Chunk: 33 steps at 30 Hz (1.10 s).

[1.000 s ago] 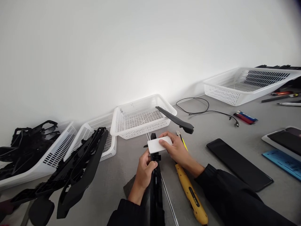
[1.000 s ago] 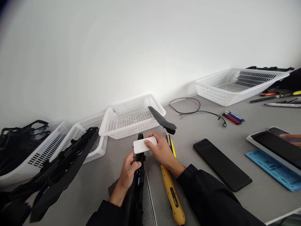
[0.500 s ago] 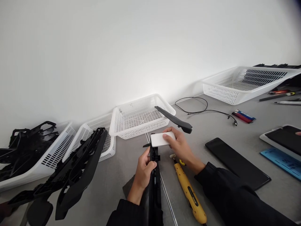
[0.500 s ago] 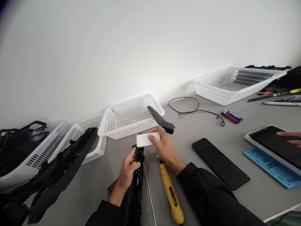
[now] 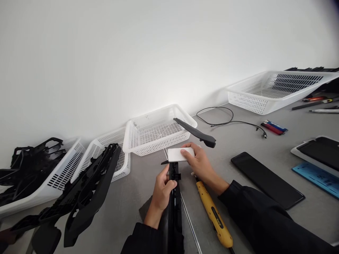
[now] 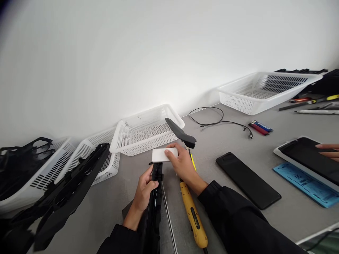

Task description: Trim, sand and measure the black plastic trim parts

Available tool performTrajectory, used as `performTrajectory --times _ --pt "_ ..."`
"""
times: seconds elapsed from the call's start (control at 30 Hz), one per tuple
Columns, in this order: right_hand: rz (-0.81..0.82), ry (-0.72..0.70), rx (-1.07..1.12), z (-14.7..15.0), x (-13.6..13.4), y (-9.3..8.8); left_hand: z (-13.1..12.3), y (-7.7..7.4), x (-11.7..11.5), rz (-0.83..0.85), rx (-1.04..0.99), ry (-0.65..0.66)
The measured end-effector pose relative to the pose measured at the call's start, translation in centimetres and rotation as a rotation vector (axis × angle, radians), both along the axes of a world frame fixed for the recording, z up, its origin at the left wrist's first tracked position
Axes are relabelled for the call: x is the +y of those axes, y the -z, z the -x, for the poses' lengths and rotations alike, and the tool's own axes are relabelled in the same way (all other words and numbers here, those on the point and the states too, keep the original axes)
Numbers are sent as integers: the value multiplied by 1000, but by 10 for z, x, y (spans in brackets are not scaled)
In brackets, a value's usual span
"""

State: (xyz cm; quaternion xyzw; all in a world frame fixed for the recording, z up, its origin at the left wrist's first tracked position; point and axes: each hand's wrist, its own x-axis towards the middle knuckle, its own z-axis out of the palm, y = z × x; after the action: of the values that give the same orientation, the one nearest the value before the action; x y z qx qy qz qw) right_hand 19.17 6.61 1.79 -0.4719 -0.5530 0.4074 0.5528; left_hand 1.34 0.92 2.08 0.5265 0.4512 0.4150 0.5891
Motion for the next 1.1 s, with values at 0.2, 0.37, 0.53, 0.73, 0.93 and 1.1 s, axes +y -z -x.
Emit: performTrajectory --times 0.2,0.37,0.53,0.73,0.93,1.1 --pt "48 -76 42 1 0 2 0 0 0 4 -6 8" --pt "91 82 178 -5 8 7 0 0 0 13 -28 33" --pt "46 43 312 -6 9 2 0 -3 -1 0 -58 25" --pt "-121 -162 213 -2 -5 -13 -1 -4 0 14 -51 14" --pt "-257 -342 -102 3 -13 -11 -1 0 1 16 -9 -56" --pt "-192 -93 -106 -3 -2 -7 -3 -3 0 35 -37 5"
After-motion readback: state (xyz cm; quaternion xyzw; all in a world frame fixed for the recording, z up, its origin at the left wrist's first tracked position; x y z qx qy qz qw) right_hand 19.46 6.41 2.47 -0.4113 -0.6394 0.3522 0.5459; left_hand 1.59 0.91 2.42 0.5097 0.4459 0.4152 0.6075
